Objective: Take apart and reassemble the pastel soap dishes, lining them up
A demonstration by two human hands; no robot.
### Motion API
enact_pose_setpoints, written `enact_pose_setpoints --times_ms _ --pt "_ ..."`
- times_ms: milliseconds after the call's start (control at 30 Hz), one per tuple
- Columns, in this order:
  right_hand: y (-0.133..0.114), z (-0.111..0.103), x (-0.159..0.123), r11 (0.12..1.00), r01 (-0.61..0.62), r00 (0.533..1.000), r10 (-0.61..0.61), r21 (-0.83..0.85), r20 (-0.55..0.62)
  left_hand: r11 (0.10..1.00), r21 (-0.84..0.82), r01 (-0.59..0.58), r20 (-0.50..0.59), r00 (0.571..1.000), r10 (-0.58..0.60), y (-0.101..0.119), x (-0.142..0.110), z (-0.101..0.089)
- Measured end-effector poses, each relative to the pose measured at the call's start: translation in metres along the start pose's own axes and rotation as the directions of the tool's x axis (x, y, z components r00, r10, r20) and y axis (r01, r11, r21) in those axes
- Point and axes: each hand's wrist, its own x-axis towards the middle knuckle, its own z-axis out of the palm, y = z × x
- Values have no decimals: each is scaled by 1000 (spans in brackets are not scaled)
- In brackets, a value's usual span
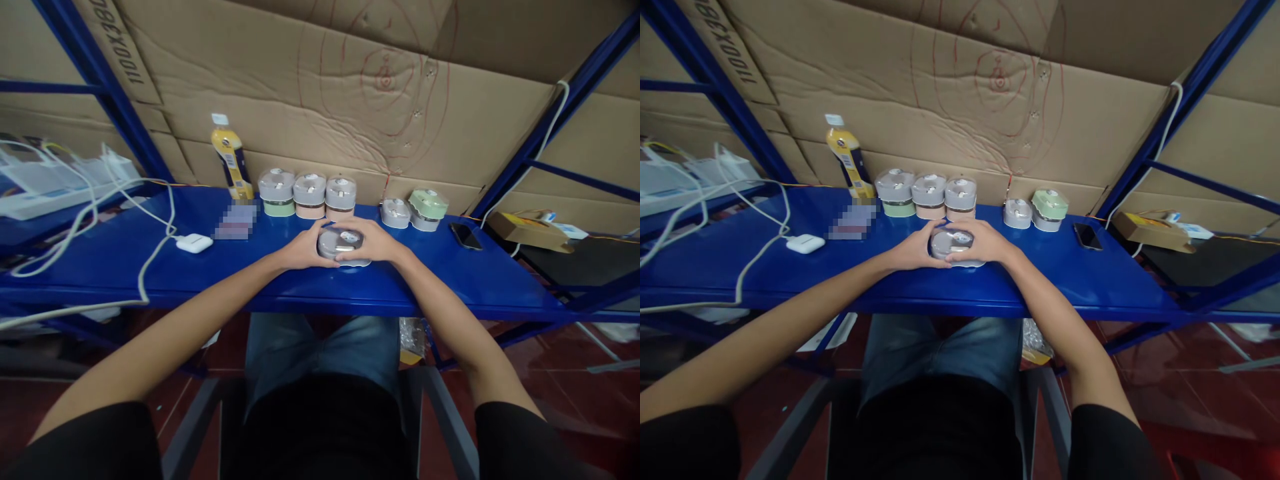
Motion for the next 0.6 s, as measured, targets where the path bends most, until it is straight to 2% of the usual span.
enact_pose_setpoints --times_ms 100,267,400,500,600 --pt "2 5 -1 999 8 1000 -7 -40 28 1000 -7 26 19 999 -26 3 1 0" --pt "4 10 -7 992 -61 997 65 -115 35 1000 -17 -8 18 1000 8 1 1 0" --pt "1 0 -29 984 -69 991 87 -164 105 1000 17 -8 -1 1000 8 -5 0 1" --pt "-5 -16 -54 948 -179 965 222 -265 140 999 36 -1 -23 1000 2 -8 1 2" --pt "-11 -28 -74 826 -345 910 411 -446 57 997 76 22 -33 999 -19 -9 2 4"
